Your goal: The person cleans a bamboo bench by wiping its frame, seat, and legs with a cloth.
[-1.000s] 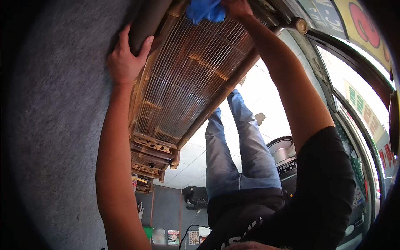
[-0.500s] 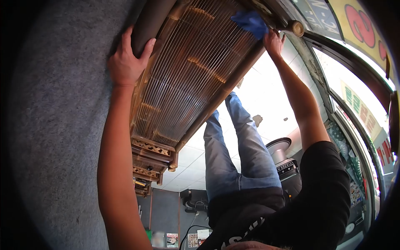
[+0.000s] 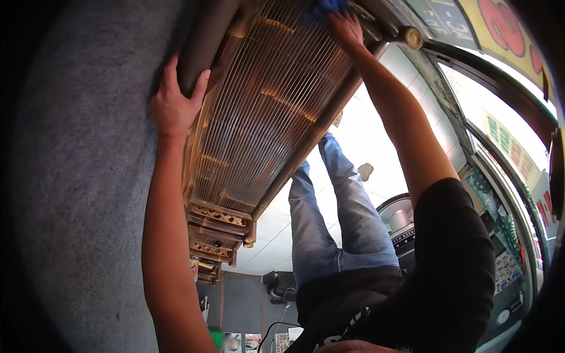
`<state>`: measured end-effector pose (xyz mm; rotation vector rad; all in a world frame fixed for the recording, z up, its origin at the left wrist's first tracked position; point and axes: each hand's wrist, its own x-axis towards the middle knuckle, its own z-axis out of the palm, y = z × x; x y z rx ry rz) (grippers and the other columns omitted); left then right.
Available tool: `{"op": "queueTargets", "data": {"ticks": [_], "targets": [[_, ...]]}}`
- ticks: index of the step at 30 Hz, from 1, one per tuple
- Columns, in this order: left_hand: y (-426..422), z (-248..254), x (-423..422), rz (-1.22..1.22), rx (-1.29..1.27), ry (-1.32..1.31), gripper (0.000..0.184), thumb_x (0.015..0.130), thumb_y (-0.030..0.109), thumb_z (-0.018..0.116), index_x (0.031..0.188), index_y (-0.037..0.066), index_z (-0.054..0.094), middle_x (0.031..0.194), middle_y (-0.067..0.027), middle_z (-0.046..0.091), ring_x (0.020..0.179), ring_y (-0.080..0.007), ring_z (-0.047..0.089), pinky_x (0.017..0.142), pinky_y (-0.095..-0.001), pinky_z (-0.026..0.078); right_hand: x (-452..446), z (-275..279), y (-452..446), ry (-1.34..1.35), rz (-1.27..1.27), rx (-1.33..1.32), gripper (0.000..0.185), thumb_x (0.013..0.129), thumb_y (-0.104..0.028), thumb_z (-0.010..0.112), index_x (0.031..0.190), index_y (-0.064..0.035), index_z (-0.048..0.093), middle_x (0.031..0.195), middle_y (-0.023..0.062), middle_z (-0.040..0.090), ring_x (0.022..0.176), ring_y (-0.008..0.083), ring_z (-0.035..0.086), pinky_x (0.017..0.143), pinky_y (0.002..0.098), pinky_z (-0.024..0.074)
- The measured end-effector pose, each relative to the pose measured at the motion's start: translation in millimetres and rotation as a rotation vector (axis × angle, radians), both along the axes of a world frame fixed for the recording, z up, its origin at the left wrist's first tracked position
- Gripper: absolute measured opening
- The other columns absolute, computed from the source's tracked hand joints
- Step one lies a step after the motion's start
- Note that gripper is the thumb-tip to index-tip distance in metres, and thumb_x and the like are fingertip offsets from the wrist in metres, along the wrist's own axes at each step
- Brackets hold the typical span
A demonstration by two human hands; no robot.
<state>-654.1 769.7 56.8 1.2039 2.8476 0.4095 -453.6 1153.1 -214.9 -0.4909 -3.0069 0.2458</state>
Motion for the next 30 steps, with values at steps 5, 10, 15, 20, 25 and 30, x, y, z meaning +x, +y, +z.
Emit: {"op": "queueTargets", "data": {"ticks": [5, 10, 15, 20, 25, 30], "targets": [[-0.3, 2.1, 0.2, 0.03, -0.043, -0.027, 0.063, 0.091, 0.055, 0.07, 0.136, 0.012, 0.057, 0.108, -0.0176, 0.075, 0.09, -0.0394, 0.074, 0.071, -0.0473, 0.061, 144.9, 41.0, 2.7, -0.151, -0.333, -0.125, 0.031, 0.096, -0.028, 0.058, 0.121, -0.0135, 0.07, 0.122, 0.0141, 0.072, 0.132, 0.0309, 0.055, 0.118, 0.0509, 0.0302], [0.4, -0.8, -2.3, -0.002, -0.01, 0.049, 0.065, 0.089, 0.059, 0.069, 0.133, 0.012, 0.058, 0.097, -0.0157, 0.076, 0.078, -0.0372, 0.075, 0.063, -0.0464, 0.062, 178.6, 133.5, 31.7, 0.376, -1.108, -0.828, 0.035, 0.1, -0.028, 0.051, 0.096, 0.0014, 0.07, 0.077, 0.0038, 0.065, 0.074, 0.0166, 0.057, 0.071, 0.0379, 0.0476], [0.1, 4.3, -0.9, 0.017, -0.05, -0.019, 0.064, 0.091, 0.055, 0.07, 0.135, 0.009, 0.057, 0.103, -0.0203, 0.075, 0.085, -0.0403, 0.074, 0.066, -0.0476, 0.061, 111.8, 176.2, 68.0, 0.548, -0.889, -0.822, 0.044, 0.105, -0.035, 0.046, 0.121, 0.0024, 0.065, 0.109, 0.013, 0.069, 0.099, 0.0231, 0.065, 0.087, 0.037, 0.0512], [2.0, 6.5, -1.1, 0.017, -0.054, -0.022, 0.063, 0.091, 0.054, 0.07, 0.135, 0.009, 0.057, 0.101, -0.0197, 0.075, 0.084, -0.0398, 0.074, 0.066, -0.0472, 0.061, 1.1, 40.5, 98.4, 0.272, -0.563, -0.602, 0.048, 0.103, -0.038, 0.048, 0.142, -0.0106, 0.058, 0.153, 0.015, 0.049, 0.141, 0.0398, 0.045, 0.118, 0.0457, 0.0343], [-0.1, -1.2, -1.2, 0.003, -0.017, -0.038, 0.063, 0.092, 0.052, 0.069, 0.136, 0.009, 0.057, 0.102, -0.0198, 0.075, 0.086, -0.0394, 0.074, 0.067, -0.0466, 0.061, -120.4, 64.4, 25.9, 0.254, -0.415, -0.128, 0.041, 0.101, -0.027, 0.049, 0.139, -0.0149, 0.061, 0.151, 0.0128, 0.05, 0.144, 0.0395, 0.037, 0.113, 0.0662, 0.0289], [-1.9, -2.1, -0.7, 0.012, -0.045, -0.057, 0.062, 0.093, 0.051, 0.069, 0.137, 0.009, 0.056, 0.106, -0.0201, 0.075, 0.089, -0.0391, 0.074, 0.068, -0.0463, 0.062, -133.2, 57.5, 38.4, 0.127, 0.017, 0.041, 0.041, 0.099, -0.03, 0.053, 0.136, -0.0147, 0.062, 0.155, 0.0121, 0.045, 0.14, 0.0449, 0.04, 0.11, 0.063, 0.0344]]}}
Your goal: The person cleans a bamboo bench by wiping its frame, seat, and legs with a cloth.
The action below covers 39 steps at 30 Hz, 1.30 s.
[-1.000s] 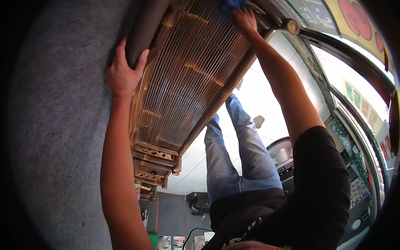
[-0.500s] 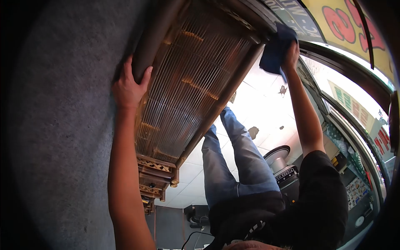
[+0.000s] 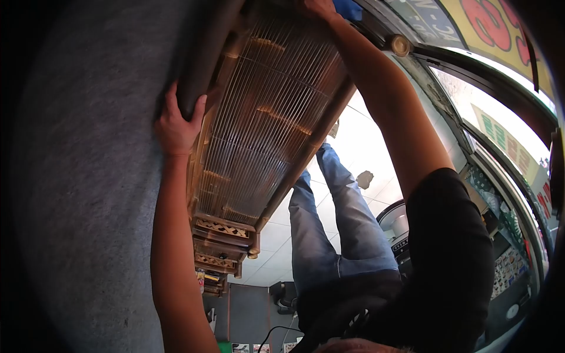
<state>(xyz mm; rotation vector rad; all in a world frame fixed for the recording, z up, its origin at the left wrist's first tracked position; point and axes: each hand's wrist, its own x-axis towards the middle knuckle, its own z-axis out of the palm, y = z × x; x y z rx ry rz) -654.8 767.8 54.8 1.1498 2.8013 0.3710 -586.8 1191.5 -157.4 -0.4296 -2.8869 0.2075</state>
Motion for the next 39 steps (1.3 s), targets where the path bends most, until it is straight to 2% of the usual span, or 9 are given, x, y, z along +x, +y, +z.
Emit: {"op": "queueTargets", "data": {"ticks": [5, 8, 13, 20, 25, 26, 29, 35, 39], "targets": [[-0.9, 4.4, 2.7, -0.009, -0.008, 0.02, 0.063, 0.092, 0.053, 0.069, 0.136, 0.01, 0.056, 0.107, -0.019, 0.075, 0.088, -0.0394, 0.074, 0.068, -0.0467, 0.061, 81.1, 68.2, 14.1, -0.409, -0.029, 0.064, 0.047, 0.098, -0.033, 0.056, 0.141, -0.0149, 0.058, 0.163, 0.0149, 0.032, 0.14, 0.0427, 0.042, 0.11, 0.0613, 0.0374], [2.4, 5.9, 0.3, 0.012, -0.03, 0.024, 0.064, 0.092, 0.054, 0.069, 0.137, 0.011, 0.056, 0.107, -0.0182, 0.075, 0.087, -0.0396, 0.074, 0.067, -0.047, 0.061, 132.7, 48.7, 39.0, -0.283, -0.015, 0.085, 0.047, 0.096, -0.029, 0.06, 0.143, -0.0324, 0.057, 0.158, -0.0002, 0.044, 0.147, 0.0293, 0.04, 0.121, 0.0512, 0.0265], [2.5, 9.4, 1.9, 0.021, -0.046, 0.018, 0.063, 0.092, 0.055, 0.068, 0.136, 0.012, 0.056, 0.106, -0.0174, 0.075, 0.086, -0.0398, 0.074, 0.065, -0.0473, 0.061, 215.3, 66.6, 56.5, -0.376, -0.07, 0.306, 0.056, 0.089, -0.011, 0.059, 0.142, -0.0306, 0.057, 0.156, -0.0002, 0.049, 0.142, 0.027, 0.047, 0.119, 0.0496, 0.0304], [0.4, 5.9, 0.0, 0.009, 0.005, 0.03, 0.062, 0.092, 0.054, 0.069, 0.135, 0.011, 0.056, 0.102, -0.0191, 0.075, 0.084, -0.0404, 0.074, 0.066, -0.0483, 0.061, 230.5, 114.5, 95.1, -0.058, -0.447, 0.226, 0.026, 0.09, -0.016, 0.057, 0.112, -0.015, 0.07, 0.092, 0.0116, 0.068, 0.096, 0.0346, 0.064, 0.091, 0.0487, 0.0459], [1.4, 4.4, 0.6, 0.024, 0.037, -0.015, 0.062, 0.092, 0.052, 0.07, 0.136, 0.01, 0.057, 0.101, -0.0206, 0.075, 0.086, -0.0411, 0.074, 0.068, -0.0486, 0.061, 262.5, 60.0, 125.5, -0.075, -0.297, 0.259, 0.029, 0.095, -0.028, 0.054, 0.117, -0.0112, 0.064, 0.113, 0.0238, 0.066, 0.105, 0.0436, 0.062, 0.089, 0.0562, 0.0486], [-0.2, 2.2, 0.5, 0.018, 0.047, -0.003, 0.062, 0.092, 0.052, 0.071, 0.136, 0.01, 0.057, 0.101, -0.0206, 0.075, 0.087, -0.0412, 0.074, 0.068, -0.0484, 0.06, 260.2, 52.9, 116.8, -0.348, -0.455, -0.184, 0.036, 0.098, -0.038, 0.053, 0.119, -0.0101, 0.063, 0.123, 0.0261, 0.064, 0.112, 0.0449, 0.062, 0.095, 0.0558, 0.0486], [-0.3, 0.8, 0.8, 0.022, 0.045, 0.004, 0.062, 0.091, 0.05, 0.072, 0.136, 0.01, 0.057, 0.102, -0.0205, 0.075, 0.088, -0.0416, 0.073, 0.07, -0.0481, 0.06, 234.1, 56.6, 92.7, -0.28, -0.504, -0.174, 0.043, 0.1, -0.046, 0.05, 0.12, -0.01, 0.062, 0.127, 0.0244, 0.064, 0.117, 0.0438, 0.062, 0.097, 0.0526, 0.0497], [1.5, 0.2, 1.0, 0.011, 0.048, 0.028, 0.063, 0.092, 0.05, 0.071, 0.138, 0.01, 0.056, 0.104, -0.0209, 0.075, 0.09, -0.0417, 0.073, 0.072, -0.0486, 0.06, 227.2, 33.4, 107.2, -0.371, -0.643, -0.133, 0.053, 0.1, -0.055, 0.043, 0.12, -0.012, 0.067, 0.122, 0.016, 0.07, 0.115, 0.0398, 0.065, 0.097, 0.0518, 0.0504], [0.1, -0.9, 1.2, 0.026, 0.01, 0.026, 0.063, 0.092, 0.05, 0.071, 0.138, 0.01, 0.056, 0.103, -0.0209, 0.075, 0.09, -0.0419, 0.073, 0.071, -0.0482, 0.06, 220.2, 26.2, 111.6, -0.214, -1.08, -0.254, 0.058, 0.099, -0.054, 0.04, 0.116, -0.0098, 0.073, 0.118, 0.0233, 0.071, 0.113, 0.044, 0.066, 0.096, 0.0538, 0.0517]]}}
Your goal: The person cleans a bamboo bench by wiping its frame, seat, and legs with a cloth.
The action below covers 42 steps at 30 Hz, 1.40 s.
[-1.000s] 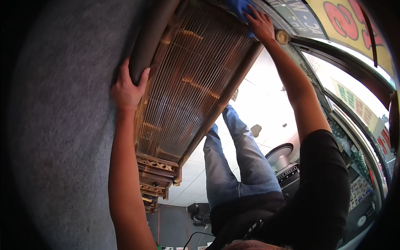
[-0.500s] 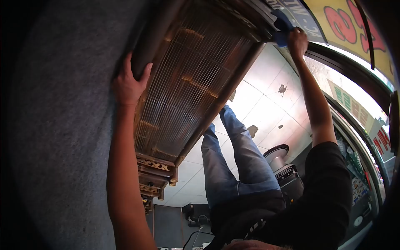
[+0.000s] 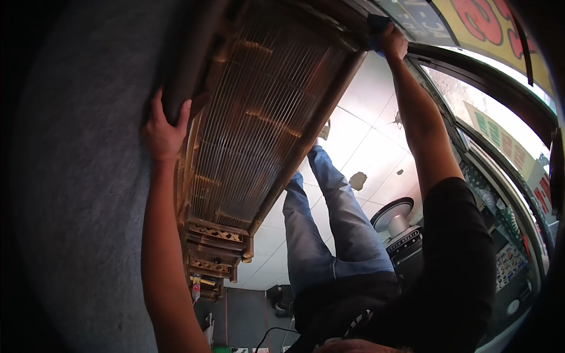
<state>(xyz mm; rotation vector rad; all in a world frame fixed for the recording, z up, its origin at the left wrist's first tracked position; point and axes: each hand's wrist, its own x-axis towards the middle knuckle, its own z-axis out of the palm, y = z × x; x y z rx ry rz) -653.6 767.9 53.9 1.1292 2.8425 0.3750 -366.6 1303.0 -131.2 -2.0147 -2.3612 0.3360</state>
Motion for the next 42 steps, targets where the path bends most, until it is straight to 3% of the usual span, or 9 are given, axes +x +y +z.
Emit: {"op": "queueTargets", "data": {"ticks": [7, 12, 16, 22, 25, 29, 32, 36, 42], "targets": [[1.2, 0.7, -0.2, -0.063, 0.047, 0.08, 0.063, 0.092, 0.054, 0.069, 0.136, 0.01, 0.057, 0.102, -0.0197, 0.075, 0.086, -0.0403, 0.074, 0.067, -0.0481, 0.061, 24.5, -38.8, 53.6, 0.487, -0.582, -0.048, 0.068, 0.104, -0.047, 0.033, 0.116, 0.0108, 0.067, 0.12, 0.0276, 0.07, 0.116, 0.0422, 0.067, 0.099, 0.0496, 0.0538], [1.1, 1.3, -0.7, -0.025, -0.011, 0.014, 0.063, 0.094, 0.052, 0.069, 0.138, 0.009, 0.056, 0.11, -0.0214, 0.074, 0.094, -0.0412, 0.073, 0.072, -0.0469, 0.061, 13.7, 5.0, -9.6, 0.155, -0.004, -0.028, 0.061, 0.105, -0.053, 0.037, 0.119, -0.0008, 0.066, 0.122, 0.0284, 0.067, 0.112, 0.0461, 0.065, 0.09, 0.0557, 0.0525], [2.2, -0.3, -0.8, -0.072, 0.104, 0.014, 0.063, 0.094, 0.052, 0.068, 0.139, 0.01, 0.056, 0.112, -0.0206, 0.073, 0.095, -0.0409, 0.073, 0.074, -0.0471, 0.061, 40.1, 4.2, -49.8, 0.328, 0.484, 0.287, 0.044, 0.104, -0.031, 0.05, 0.138, -0.002, 0.057, 0.142, 0.0277, 0.055, 0.131, 0.047, 0.051, 0.109, 0.0509, 0.041], [2.0, 1.3, -1.4, -0.078, 0.091, 0.074, 0.062, 0.093, 0.051, 0.069, 0.139, 0.011, 0.055, 0.112, -0.02, 0.074, 0.093, -0.0414, 0.073, 0.072, -0.048, 0.061, 83.4, 20.1, -80.5, 0.156, 0.664, 0.197, 0.046, 0.102, -0.02, 0.054, 0.145, -0.0037, 0.053, 0.153, 0.0211, 0.049, 0.145, 0.0451, 0.038, 0.119, 0.0486, 0.0334], [-0.3, 2.9, 1.4, -0.023, 0.006, 0.028, 0.062, 0.093, 0.052, 0.069, 0.138, 0.011, 0.056, 0.109, -0.0205, 0.074, 0.091, -0.0421, 0.073, 0.071, -0.0485, 0.06, 84.7, 31.9, -72.1, 0.24, 0.574, -0.027, 0.048, 0.103, -0.024, 0.055, 0.146, -0.0035, 0.052, 0.154, 0.0224, 0.047, 0.145, 0.0462, 0.037, 0.12, 0.05, 0.0315], [3.0, 8.1, 2.1, -0.005, -0.016, 0.014, 0.062, 0.093, 0.054, 0.068, 0.137, 0.011, 0.057, 0.107, -0.0207, 0.074, 0.089, -0.0423, 0.073, 0.07, -0.0491, 0.06, 66.9, 12.5, -77.6, 0.08, 0.619, 0.17, 0.054, 0.102, -0.033, 0.057, 0.146, -0.002, 0.052, 0.156, 0.0259, 0.041, 0.148, 0.0481, 0.03, 0.122, 0.05, 0.0283], [2.3, 8.5, 1.5, 0.007, -0.048, 0.0, 0.063, 0.093, 0.055, 0.067, 0.137, 0.011, 0.056, 0.107, -0.0207, 0.074, 0.09, -0.0423, 0.072, 0.07, -0.0493, 0.06, 55.4, 3.9, -89.2, 0.127, 0.501, 0.257, 0.053, 0.1, -0.03, 0.058, 0.146, -0.0041, 0.052, 0.156, 0.0236, 0.043, 0.147, 0.0466, 0.031, 0.122, 0.0488, 0.0289], [0.2, 6.1, 2.5, -0.015, -0.039, 0.01, 0.063, 0.093, 0.054, 0.067, 0.138, 0.011, 0.055, 0.107, -0.0207, 0.074, 0.091, -0.0425, 0.072, 0.071, -0.0496, 0.06, 47.6, 22.3, -90.9, 0.035, 0.397, 0.217, 0.042, 0.094, -0.021, 0.06, 0.136, -0.0142, 0.064, 0.137, 0.0101, 0.06, 0.13, 0.0363, 0.051, 0.102, 0.0492, 0.0475], [-0.6, 2.4, 0.3, -0.058, 0.02, 0.038, 0.063, 0.094, 0.054, 0.066, 0.138, 0.011, 0.054, 0.102, -0.0199, 0.075, 0.084, -0.0408, 0.074, 0.067, -0.0486, 0.061, 68.5, 52.4, -46.3, -0.042, 0.546, -0.028, 0.034, 0.089, -0.024, 0.064, 0.12, -0.0149, 0.073, 0.108, 0.0131, 0.071, 0.098, 0.0354, 0.068, 0.082, 0.0491, 0.0551]]}}
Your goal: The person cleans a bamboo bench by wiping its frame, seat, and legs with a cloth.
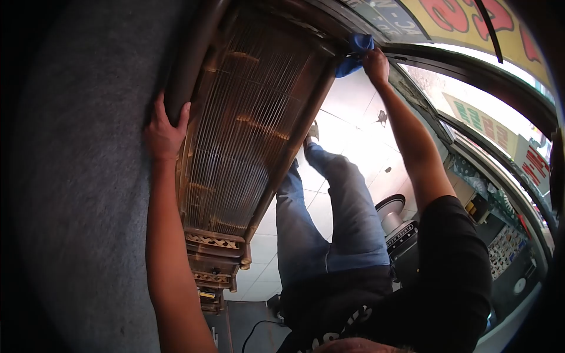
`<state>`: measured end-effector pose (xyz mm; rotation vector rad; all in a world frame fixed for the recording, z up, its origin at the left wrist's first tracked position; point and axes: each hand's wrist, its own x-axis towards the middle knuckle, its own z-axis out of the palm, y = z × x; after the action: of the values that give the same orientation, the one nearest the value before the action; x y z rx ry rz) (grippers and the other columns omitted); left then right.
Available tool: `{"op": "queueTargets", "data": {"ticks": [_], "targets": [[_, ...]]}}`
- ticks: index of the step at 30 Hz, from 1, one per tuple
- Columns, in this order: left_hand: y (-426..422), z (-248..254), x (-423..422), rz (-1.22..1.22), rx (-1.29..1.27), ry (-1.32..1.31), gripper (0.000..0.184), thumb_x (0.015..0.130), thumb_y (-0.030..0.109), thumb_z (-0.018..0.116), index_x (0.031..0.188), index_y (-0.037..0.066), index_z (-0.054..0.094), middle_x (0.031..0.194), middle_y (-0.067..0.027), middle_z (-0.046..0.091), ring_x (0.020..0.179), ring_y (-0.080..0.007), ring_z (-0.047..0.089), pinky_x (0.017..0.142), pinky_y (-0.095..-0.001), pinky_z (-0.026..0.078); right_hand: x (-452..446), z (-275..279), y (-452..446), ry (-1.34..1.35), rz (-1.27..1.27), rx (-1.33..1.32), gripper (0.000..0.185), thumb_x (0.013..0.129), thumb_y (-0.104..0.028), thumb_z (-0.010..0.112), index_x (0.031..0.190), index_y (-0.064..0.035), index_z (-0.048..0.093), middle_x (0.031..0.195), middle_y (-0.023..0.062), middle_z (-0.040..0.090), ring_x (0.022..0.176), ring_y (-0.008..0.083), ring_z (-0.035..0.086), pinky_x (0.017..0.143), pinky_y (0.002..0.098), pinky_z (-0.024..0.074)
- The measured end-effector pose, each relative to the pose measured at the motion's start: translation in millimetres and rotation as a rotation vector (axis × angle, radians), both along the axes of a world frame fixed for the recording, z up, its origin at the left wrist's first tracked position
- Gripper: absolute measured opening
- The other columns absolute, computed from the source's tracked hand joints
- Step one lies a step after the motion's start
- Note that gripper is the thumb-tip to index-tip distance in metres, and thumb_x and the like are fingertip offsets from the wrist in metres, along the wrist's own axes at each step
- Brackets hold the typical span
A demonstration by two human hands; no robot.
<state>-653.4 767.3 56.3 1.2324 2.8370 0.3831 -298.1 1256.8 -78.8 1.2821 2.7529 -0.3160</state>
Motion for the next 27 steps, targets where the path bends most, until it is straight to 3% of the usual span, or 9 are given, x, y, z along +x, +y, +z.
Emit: {"op": "queueTargets", "data": {"ticks": [5, 9, 10, 12, 15, 18, 22, 23, 27], "targets": [[0.6, -0.7, -0.4, 0.028, -0.022, -0.03, 0.065, 0.093, 0.054, 0.067, 0.139, 0.01, 0.054, 0.1, -0.0193, 0.075, 0.082, -0.0393, 0.074, 0.065, -0.0479, 0.062, 10.3, 32.5, 11.3, 0.381, -0.621, -0.007, 0.042, 0.098, -0.04, 0.057, 0.123, -0.0069, 0.066, 0.107, 0.0246, 0.07, 0.102, 0.0453, 0.066, 0.087, 0.0517, 0.0496], [0.2, 0.4, -1.5, 0.035, -0.019, -0.028, 0.065, 0.092, 0.054, 0.068, 0.138, 0.011, 0.055, 0.101, -0.0191, 0.075, 0.084, -0.0383, 0.075, 0.065, -0.047, 0.062, -7.5, -20.2, 33.6, 0.339, -0.244, -0.104, 0.049, 0.101, -0.044, 0.054, 0.125, -0.0024, 0.064, 0.128, 0.026, 0.063, 0.118, 0.0436, 0.06, 0.099, 0.0496, 0.0473], [1.0, -0.1, -0.3, 0.047, -0.02, -0.043, 0.065, 0.092, 0.054, 0.068, 0.138, 0.011, 0.055, 0.101, -0.0192, 0.075, 0.084, -0.0381, 0.075, 0.065, -0.0467, 0.062, -9.4, -58.9, 41.0, 0.35, 0.075, 0.015, 0.05, 0.101, -0.045, 0.052, 0.126, -0.0035, 0.064, 0.134, 0.0239, 0.061, 0.123, 0.0423, 0.058, 0.104, 0.0499, 0.0464], [-1.4, -2.3, -0.5, 0.031, -0.014, -0.01, 0.066, 0.092, 0.054, 0.069, 0.138, 0.01, 0.056, 0.102, -0.019, 0.075, 0.085, -0.0375, 0.075, 0.066, -0.0458, 0.063, -35.8, -55.8, 31.5, 0.159, -0.007, 0.049, 0.054, 0.101, -0.047, 0.049, 0.129, -0.0023, 0.063, 0.14, 0.0229, 0.058, 0.128, 0.0416, 0.055, 0.105, 0.0508, 0.0466], [0.9, -4.7, -1.3, 0.029, -0.024, 0.006, 0.067, 0.091, 0.054, 0.07, 0.139, 0.01, 0.055, 0.105, -0.0186, 0.075, 0.086, -0.0366, 0.075, 0.067, -0.045, 0.063, -77.9, -20.3, 14.4, -0.109, -0.388, -0.039, 0.052, 0.1, -0.044, 0.046, 0.128, -0.004, 0.066, 0.136, 0.0236, 0.061, 0.126, 0.0419, 0.058, 0.105, 0.0512, 0.0467], [0.5, -4.6, -1.4, 0.033, -0.037, 0.025, 0.067, 0.091, 0.052, 0.071, 0.138, 0.008, 0.055, 0.108, -0.0184, 0.075, 0.089, -0.0372, 0.075, 0.068, -0.0458, 0.062, -88.2, -27.9, 45.0, -0.236, -0.484, -0.183, 0.05, 0.098, -0.041, 0.044, 0.123, -0.0053, 0.071, 0.126, 0.0238, 0.068, 0.117, 0.0423, 0.064, 0.102, 0.0524, 0.0489], [-1.5, -3.8, 1.3, 0.048, -0.074, 0.027, 0.066, 0.092, 0.052, 0.071, 0.138, 0.007, 0.056, 0.108, -0.0194, 0.074, 0.09, -0.0388, 0.074, 0.07, -0.046, 0.061, -86.8, -61.5, 105.8, -0.495, -0.206, -0.449, 0.049, 0.096, -0.038, 0.046, 0.117, -0.002, 0.072, 0.109, 0.0185, 0.075, 0.097, 0.0349, 0.074, 0.085, 0.0473, 0.0569], [-0.2, -4.2, 0.2, 0.037, -0.058, 0.046, 0.066, 0.092, 0.052, 0.07, 0.138, 0.007, 0.056, 0.108, -0.0195, 0.074, 0.09, -0.0386, 0.074, 0.07, -0.0459, 0.061, -89.3, -70.4, 111.5, -0.495, -0.313, -0.484, 0.045, 0.095, -0.036, 0.053, 0.115, -0.0011, 0.072, 0.107, 0.0168, 0.075, 0.094, 0.0317, 0.075, 0.078, 0.0428, 0.0569], [-1.4, -0.7, 4.4, 0.07, -0.119, 0.014, 0.063, 0.094, 0.05, 0.069, 0.139, 0.008, 0.056, 0.116, -0.0199, 0.072, 0.097, -0.0398, 0.072, 0.075, -0.0468, 0.061, -92.1, -95.0, 124.6, -0.463, -0.292, -0.572, 0.042, 0.094, -0.034, 0.057, 0.113, 0.0003, 0.072, 0.107, 0.0186, 0.074, 0.096, 0.0322, 0.073, 0.078, 0.0437, 0.0557]]}}
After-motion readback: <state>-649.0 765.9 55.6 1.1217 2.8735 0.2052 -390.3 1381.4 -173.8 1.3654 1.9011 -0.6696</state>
